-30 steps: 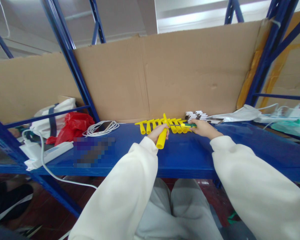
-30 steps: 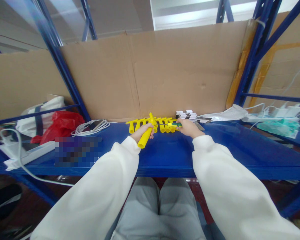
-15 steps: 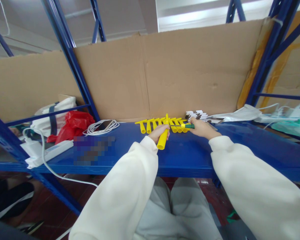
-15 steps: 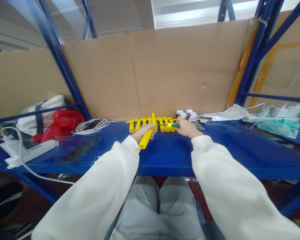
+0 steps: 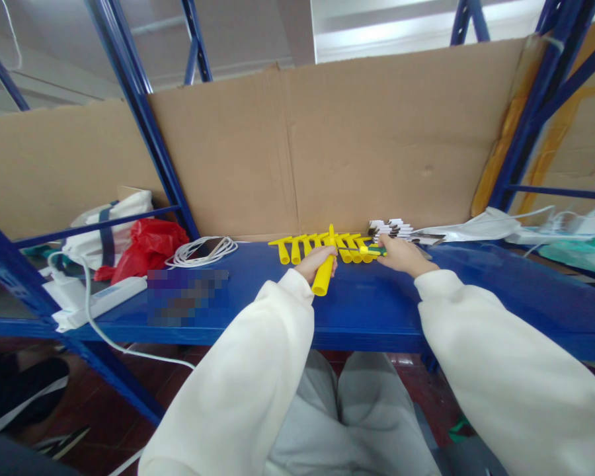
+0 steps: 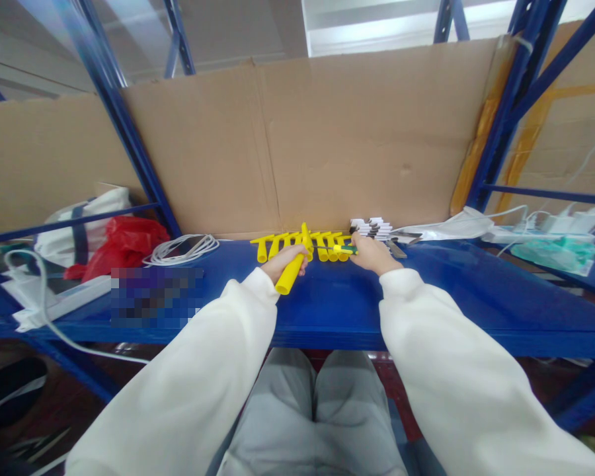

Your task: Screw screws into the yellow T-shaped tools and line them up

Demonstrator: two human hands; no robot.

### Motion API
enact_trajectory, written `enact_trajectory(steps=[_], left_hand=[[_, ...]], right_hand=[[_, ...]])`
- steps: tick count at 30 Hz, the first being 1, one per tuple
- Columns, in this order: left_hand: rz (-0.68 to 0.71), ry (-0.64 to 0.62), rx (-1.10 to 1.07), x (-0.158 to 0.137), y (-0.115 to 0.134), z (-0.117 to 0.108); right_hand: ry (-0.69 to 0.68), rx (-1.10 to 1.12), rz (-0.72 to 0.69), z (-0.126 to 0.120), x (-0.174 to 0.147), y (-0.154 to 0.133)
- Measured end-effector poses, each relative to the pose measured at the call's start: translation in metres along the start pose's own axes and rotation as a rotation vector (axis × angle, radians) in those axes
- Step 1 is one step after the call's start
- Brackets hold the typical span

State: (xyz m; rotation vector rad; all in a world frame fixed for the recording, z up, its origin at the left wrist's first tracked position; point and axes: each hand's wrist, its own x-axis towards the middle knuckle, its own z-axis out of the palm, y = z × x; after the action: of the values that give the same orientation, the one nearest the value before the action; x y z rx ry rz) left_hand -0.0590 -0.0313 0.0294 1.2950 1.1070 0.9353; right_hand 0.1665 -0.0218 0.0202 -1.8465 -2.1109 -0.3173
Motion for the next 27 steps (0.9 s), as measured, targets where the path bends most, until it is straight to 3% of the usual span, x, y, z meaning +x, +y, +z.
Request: enact_trajectory(steps=[12,16,27], left_hand=[[-0.002,-0.002,0.02,-0.0007,0.0005,-0.0007],[-0.003,-0.001,0.02,-0.0001,0.0002,-0.0008],[0.015,0.025,0.019,0.002,-0.0023,-0.001]], right_hand=[[0.024,-0.025,-0.056,0.0025,0.0003,0.0018],[-0.008,-0.044,-0.006,0.002,0.0005,0.0019],[-0.083,-0.011,-0.031,-0.0014,-0.0014,-0.0022]])
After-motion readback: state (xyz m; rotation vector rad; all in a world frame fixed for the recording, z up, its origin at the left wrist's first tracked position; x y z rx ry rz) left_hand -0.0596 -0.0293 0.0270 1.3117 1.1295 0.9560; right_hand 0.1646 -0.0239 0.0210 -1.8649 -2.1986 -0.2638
